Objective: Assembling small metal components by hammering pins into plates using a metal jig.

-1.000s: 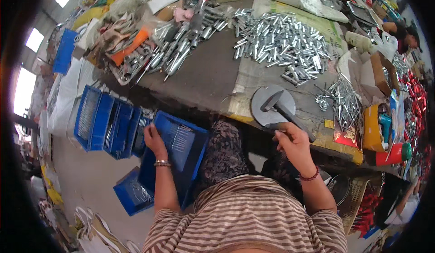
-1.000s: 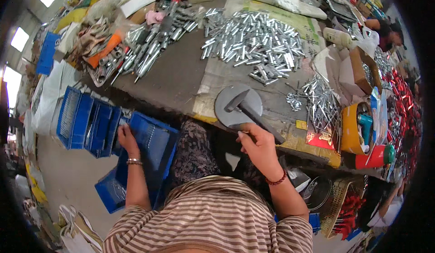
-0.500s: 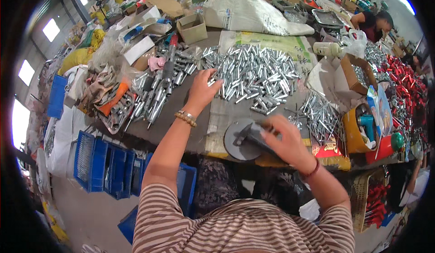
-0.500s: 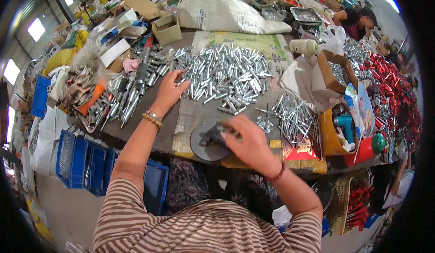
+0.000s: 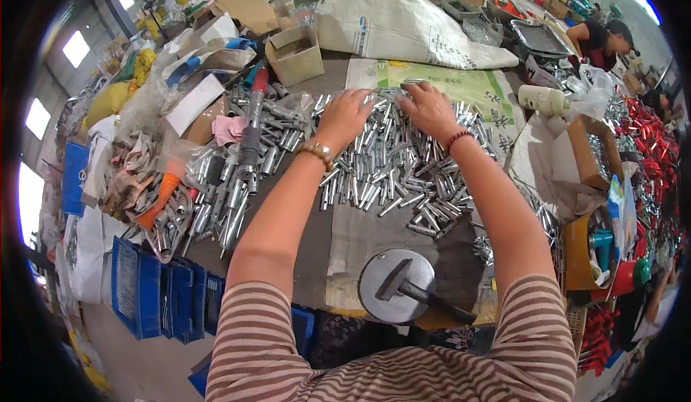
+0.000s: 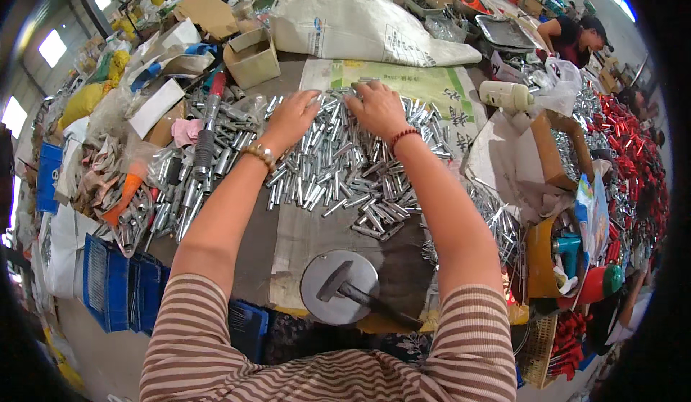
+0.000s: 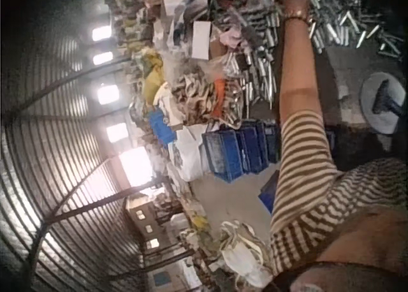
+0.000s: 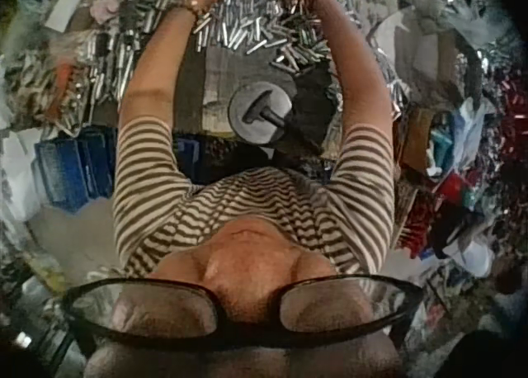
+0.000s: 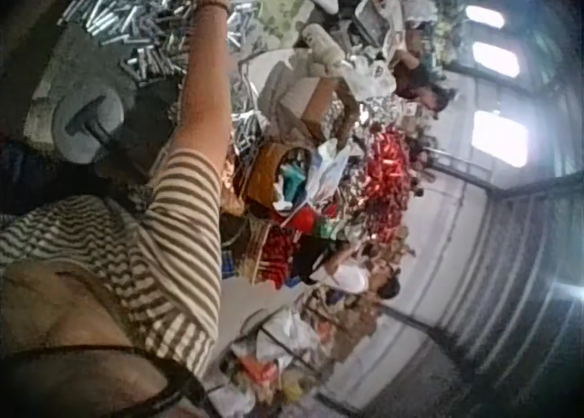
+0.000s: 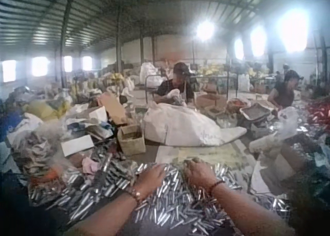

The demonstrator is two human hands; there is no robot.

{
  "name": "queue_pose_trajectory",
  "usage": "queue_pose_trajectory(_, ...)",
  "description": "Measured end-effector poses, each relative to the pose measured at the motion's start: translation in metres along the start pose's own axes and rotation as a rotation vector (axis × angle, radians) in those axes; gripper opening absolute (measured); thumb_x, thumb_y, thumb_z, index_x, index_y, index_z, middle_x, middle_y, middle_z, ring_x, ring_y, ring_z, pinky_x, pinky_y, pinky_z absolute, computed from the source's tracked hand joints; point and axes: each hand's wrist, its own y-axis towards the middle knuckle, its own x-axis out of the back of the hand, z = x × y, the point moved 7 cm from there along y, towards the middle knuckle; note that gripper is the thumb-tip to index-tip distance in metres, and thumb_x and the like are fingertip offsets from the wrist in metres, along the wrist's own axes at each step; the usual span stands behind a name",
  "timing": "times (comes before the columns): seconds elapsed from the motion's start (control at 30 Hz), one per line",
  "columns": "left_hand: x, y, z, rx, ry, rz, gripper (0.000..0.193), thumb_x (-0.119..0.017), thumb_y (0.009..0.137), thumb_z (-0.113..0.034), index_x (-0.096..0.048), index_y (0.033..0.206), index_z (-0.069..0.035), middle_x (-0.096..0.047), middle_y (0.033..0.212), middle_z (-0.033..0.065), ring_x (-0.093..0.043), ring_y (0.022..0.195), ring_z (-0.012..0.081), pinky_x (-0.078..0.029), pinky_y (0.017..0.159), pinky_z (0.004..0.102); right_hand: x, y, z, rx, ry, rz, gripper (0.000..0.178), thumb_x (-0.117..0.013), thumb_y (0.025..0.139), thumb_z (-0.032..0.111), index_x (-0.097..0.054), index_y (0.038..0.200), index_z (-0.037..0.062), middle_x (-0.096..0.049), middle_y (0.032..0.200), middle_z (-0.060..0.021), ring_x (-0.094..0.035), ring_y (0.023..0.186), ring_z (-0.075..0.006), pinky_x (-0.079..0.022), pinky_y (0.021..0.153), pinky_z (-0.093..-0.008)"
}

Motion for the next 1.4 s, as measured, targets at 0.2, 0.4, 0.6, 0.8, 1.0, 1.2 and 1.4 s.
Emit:
queue_pose_trajectory(0.2,-0.016,0.007,0.027,0.114,0.016,0.094,0.041,-0.052,0.103,-0.042,-0.073,0.103,-0.007,-0.074,0.110,0.0168,-0.068,0.106,0.0386,-0.051,0.095,0.0515,-0.023,0.019,0.001,0.062,-0.079,0.074,0.052,-0.055,0.098,0.057,-0.074,0.117,0.0131,-0.067,0.119,-0.0163,-0.063,0.115,-0.0394,-0.049,0.096,-0.0518)
queue_pose_trajectory(0.4,-0.003,-0.016,0.009,0.168,0.049,0.155,0.043,-0.054,0.102,-0.049,-0.067,0.105,-0.008,-0.074,0.102,0.0192,-0.068,0.097,0.0432,-0.052,0.085,0.0529,-0.005,0.000,0.027,-0.003,0.055,0.182,0.051,-0.063,0.095,0.051,-0.073,0.120,0.0079,-0.069,0.121,-0.0177,-0.066,0.112,-0.0402,-0.052,0.097,-0.0474)
queue_pose_trajectory(0.6,0.021,-0.053,0.003,0.277,0.011,0.129,0.045,-0.057,0.098,-0.049,-0.068,0.102,-0.005,-0.074,0.095,0.0223,-0.070,0.092,0.0455,-0.053,0.083,0.0550,-0.012,-0.041,0.064,0.024,0.230,0.199,0.056,-0.065,0.089,0.056,-0.074,0.123,0.0127,-0.072,0.118,-0.0159,-0.069,0.109,-0.0383,-0.054,0.093,-0.0454)
queue_pose_trajectory(0.8,0.040,-0.095,-0.009,0.350,-0.039,0.193,0.040,-0.057,0.100,-0.049,-0.066,0.108,-0.010,-0.073,0.092,0.0185,-0.069,0.089,0.0421,-0.052,0.075,0.0492,-0.017,-0.069,0.081,-0.002,0.262,0.234,0.054,-0.067,0.088,0.056,-0.076,0.122,0.0153,-0.069,0.117,-0.0130,-0.067,0.111,-0.0337,-0.052,0.098,-0.0433)
queue_pose_trajectory(1.0,0.059,-0.135,-0.013,0.426,-0.130,0.192,0.039,-0.055,0.100,-0.045,-0.065,0.103,-0.007,-0.073,0.088,0.0187,-0.069,0.088,0.0433,-0.052,0.078,0.0518,-0.020,-0.089,0.112,-0.056,0.479,0.314,0.057,-0.076,0.084,0.048,-0.074,0.121,0.0052,-0.070,0.121,-0.0162,-0.067,0.115,-0.0359,-0.051,0.101,-0.0407)
queue_pose_trajectory(1.2,0.080,-0.173,-0.032,0.394,-0.182,0.088,0.033,-0.051,0.104,-0.038,-0.064,0.109,-0.008,-0.068,0.085,0.0146,-0.066,0.080,0.0389,-0.049,0.072,0.0449,-0.014,-0.111,0.144,0.075,0.375,0.293,0.054,-0.074,0.083,0.050,-0.076,0.122,0.0126,-0.071,0.115,-0.0169,-0.068,0.110,-0.0369,-0.053,0.096,-0.0444)
queue_pose_trajectory(1.4,0.105,-0.211,-0.056,0.321,-0.106,0.061,0.026,-0.055,0.104,-0.031,-0.064,0.107,-0.006,-0.068,0.088,0.0154,-0.065,0.086,0.0380,-0.049,0.075,0.0469,-0.002,-0.152,0.183,0.189,0.424,0.247,0.040,-0.073,0.084,0.034,-0.074,0.117,0.0113,-0.064,0.105,-0.0154,-0.063,0.105,-0.0374,-0.052,0.090,-0.0481)
